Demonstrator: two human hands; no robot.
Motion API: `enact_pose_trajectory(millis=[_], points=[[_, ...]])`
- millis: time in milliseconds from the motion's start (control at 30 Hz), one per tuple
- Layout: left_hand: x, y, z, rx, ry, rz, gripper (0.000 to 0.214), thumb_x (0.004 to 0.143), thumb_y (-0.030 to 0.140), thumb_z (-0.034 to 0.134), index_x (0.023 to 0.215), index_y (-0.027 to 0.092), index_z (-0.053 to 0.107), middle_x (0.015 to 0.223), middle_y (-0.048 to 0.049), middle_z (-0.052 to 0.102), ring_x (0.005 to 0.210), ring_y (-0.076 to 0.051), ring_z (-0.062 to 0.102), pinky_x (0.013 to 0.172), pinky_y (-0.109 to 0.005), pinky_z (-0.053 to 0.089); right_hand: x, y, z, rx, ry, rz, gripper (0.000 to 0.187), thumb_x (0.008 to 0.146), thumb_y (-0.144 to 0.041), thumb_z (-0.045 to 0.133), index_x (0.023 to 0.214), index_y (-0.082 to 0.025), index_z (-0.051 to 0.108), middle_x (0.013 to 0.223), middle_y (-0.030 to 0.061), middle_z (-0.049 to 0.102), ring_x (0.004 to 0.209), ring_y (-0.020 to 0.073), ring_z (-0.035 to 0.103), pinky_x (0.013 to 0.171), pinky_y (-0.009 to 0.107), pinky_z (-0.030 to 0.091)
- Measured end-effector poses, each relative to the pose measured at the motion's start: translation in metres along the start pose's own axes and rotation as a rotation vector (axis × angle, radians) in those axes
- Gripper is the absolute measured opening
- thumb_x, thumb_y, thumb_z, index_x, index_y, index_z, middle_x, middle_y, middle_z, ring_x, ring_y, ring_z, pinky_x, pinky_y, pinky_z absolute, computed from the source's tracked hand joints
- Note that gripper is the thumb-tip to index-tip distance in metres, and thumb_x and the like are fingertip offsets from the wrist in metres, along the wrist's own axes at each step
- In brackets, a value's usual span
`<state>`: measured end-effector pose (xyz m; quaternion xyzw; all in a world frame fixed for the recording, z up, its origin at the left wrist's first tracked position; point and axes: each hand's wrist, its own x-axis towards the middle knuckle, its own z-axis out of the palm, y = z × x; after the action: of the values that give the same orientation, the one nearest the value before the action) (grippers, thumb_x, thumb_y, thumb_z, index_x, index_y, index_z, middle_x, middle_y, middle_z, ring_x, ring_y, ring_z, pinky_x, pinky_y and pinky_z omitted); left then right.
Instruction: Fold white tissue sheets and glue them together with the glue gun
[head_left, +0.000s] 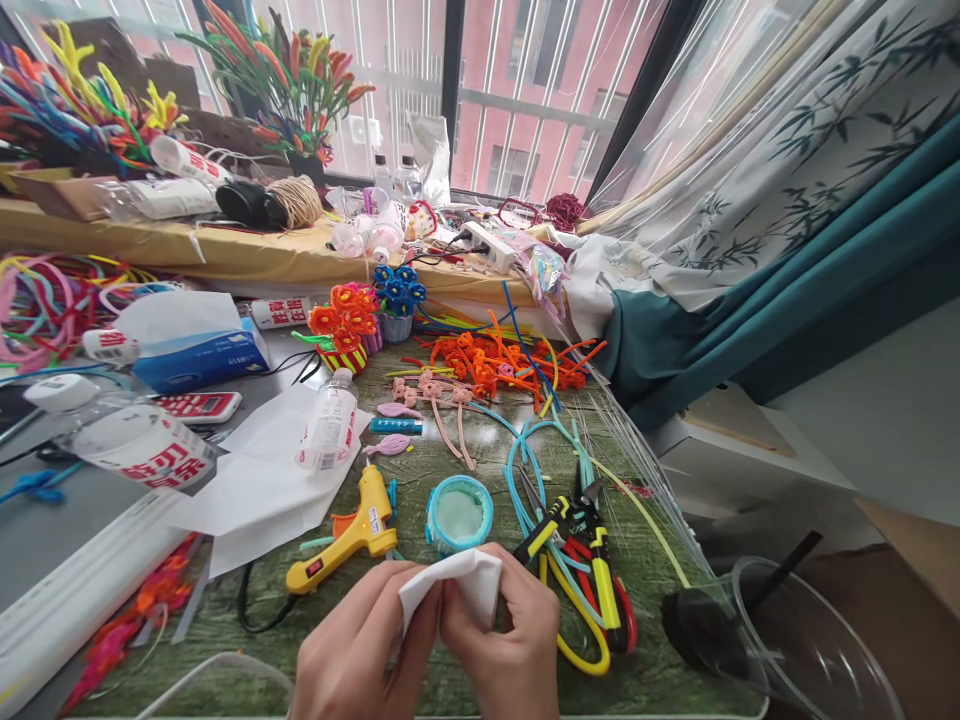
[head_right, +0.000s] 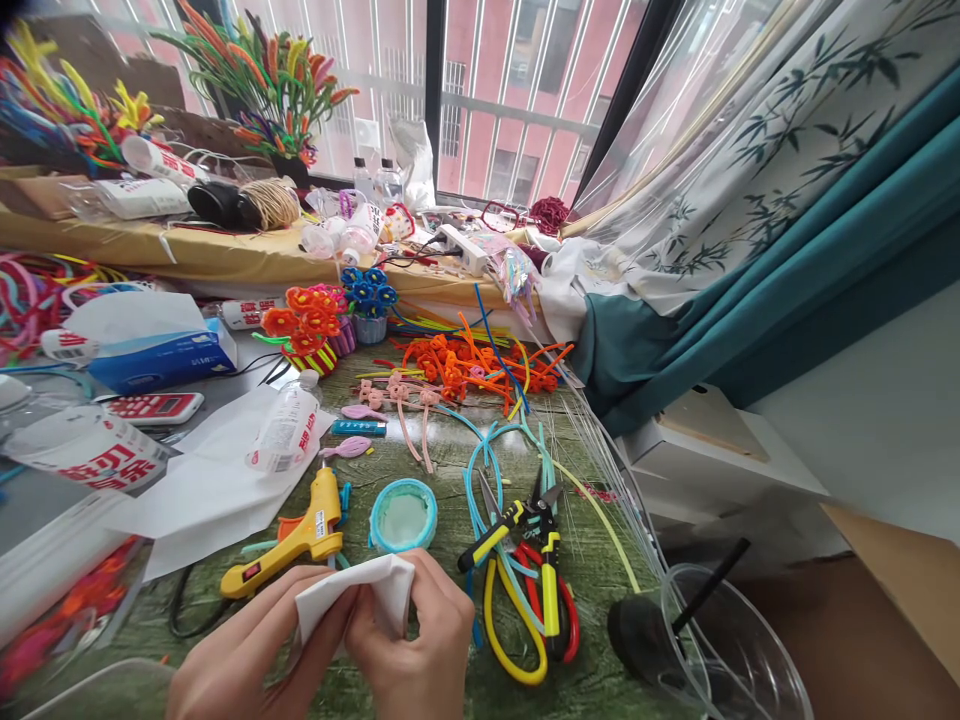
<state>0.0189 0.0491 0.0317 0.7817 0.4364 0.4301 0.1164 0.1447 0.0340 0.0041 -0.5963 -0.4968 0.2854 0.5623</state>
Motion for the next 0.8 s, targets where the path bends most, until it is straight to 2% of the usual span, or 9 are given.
enact_pose_trajectory(millis=[133,267,333,400,467,567,667,800], points=[[0.001,0.002,0.002,-0.048,0.008,-0.034,0.016,0.086,0.012,0.063,0.096,0.024,0.066,0.082,0.0023,0.073,0.067,-0.009,0.069,0.07,-0.012,0.051,0.001,0.002,0.002,0.042,-0.008,0.086,0.021,0.075,-0.028,0.064,0.059,-0.02,0.054,0.056,-0.0055,0.043,0.053,0.0104,0.038,0.047,0.022,0.028],[0.005,0.002,0.004,-0.171,-0.057,-0.073,0.011,0.088,0.015,0.061,0.092,0.023,0.066,0.082,0.002,0.073,0.069,-0.009,0.068,0.068,-0.012,0.05,0.003,0.006,-0.006,0.174,0.017,0.24,0.03,0.072,-0.041,0.072,0.059,-0.017,0.06,0.054,-0.0046,0.046,0.052,0.0103,0.039,0.046,0.021,0.032],[0.011,-0.002,0.004,-0.183,-0.087,-0.077,0.01,0.091,0.02,0.058,0.094,0.023,0.068,0.086,0.001,0.074,0.073,-0.01,0.069,0.069,-0.013,0.051,0.006,0.01,-0.017,0.238,0.107,0.319,0.034,0.069,-0.048,0.078,0.065,-0.015,0.066,0.055,-0.0022,0.055,0.052,0.0114,0.045,0.046,0.021,0.039],[0.021,-0.008,0.006,-0.089,-0.096,-0.081,0.015,0.094,0.026,0.054,0.095,0.022,0.069,0.087,-0.0006,0.075,0.072,-0.011,0.069,0.068,-0.015,0.051,0.011,0.019,-0.032,0.278,0.251,0.386,0.041,0.065,-0.053,0.082,0.074,-0.014,0.072,0.061,0.0023,0.066,0.055,0.0151,0.056,0.05,0.023,0.047],[0.035,-0.014,0.01,0.14,-0.204,-0.072,0.024,0.097,0.029,0.048,0.096,0.022,0.071,0.083,-0.0015,0.076,0.068,-0.012,0.069,0.063,-0.019,0.049,0.016,0.03,-0.047,0.292,0.409,0.422,0.047,0.063,-0.055,0.084,0.081,-0.013,0.075,0.073,0.007,0.074,0.065,0.0204,0.065,0.057,0.027,0.054],[0.059,-0.019,0.02,0.478,-0.493,-0.041,0.029,0.096,0.026,0.046,0.089,0.026,0.074,0.069,-0.0016,0.074,0.061,-0.017,0.068,0.054,-0.025,0.037,0.022,0.047,-0.064,0.283,0.548,0.436,0.052,0.064,-0.054,0.085,0.093,-0.012,0.076,0.084,0.0096,0.078,0.075,0.024,0.069,0.063,0.03,0.058],[0.08,-0.019,0.033,0.558,-0.617,-0.001,0.027,0.089,0.018,0.052,0.074,0.025,0.074,0.06,-0.0045,0.071,0.057,-0.02,0.066,0.052,-0.027,0.026,0.023,0.054,-0.069,0.265,0.528,0.439,0.054,0.066,-0.054,0.084,0.097,-0.011,0.076,0.086,0.0102,0.078,0.076,0.0253,0.071,0.064,0.03,0.059],[0.094,-0.015,0.042,0.582,-0.722,0.057,0.029,0.082,0.007,0.051,0.068,0.022,0.072,0.059,-0.0073,0.068,0.059,-0.021,0.065,0.057,-0.029,0.029,0.022,0.049,-0.064,0.257,0.486,0.459,0.056,0.067,-0.056,0.082,0.097,-0.01,0.076,0.091,0.0119,0.079,0.08,0.0267,0.072,0.065,0.03,0.059]])
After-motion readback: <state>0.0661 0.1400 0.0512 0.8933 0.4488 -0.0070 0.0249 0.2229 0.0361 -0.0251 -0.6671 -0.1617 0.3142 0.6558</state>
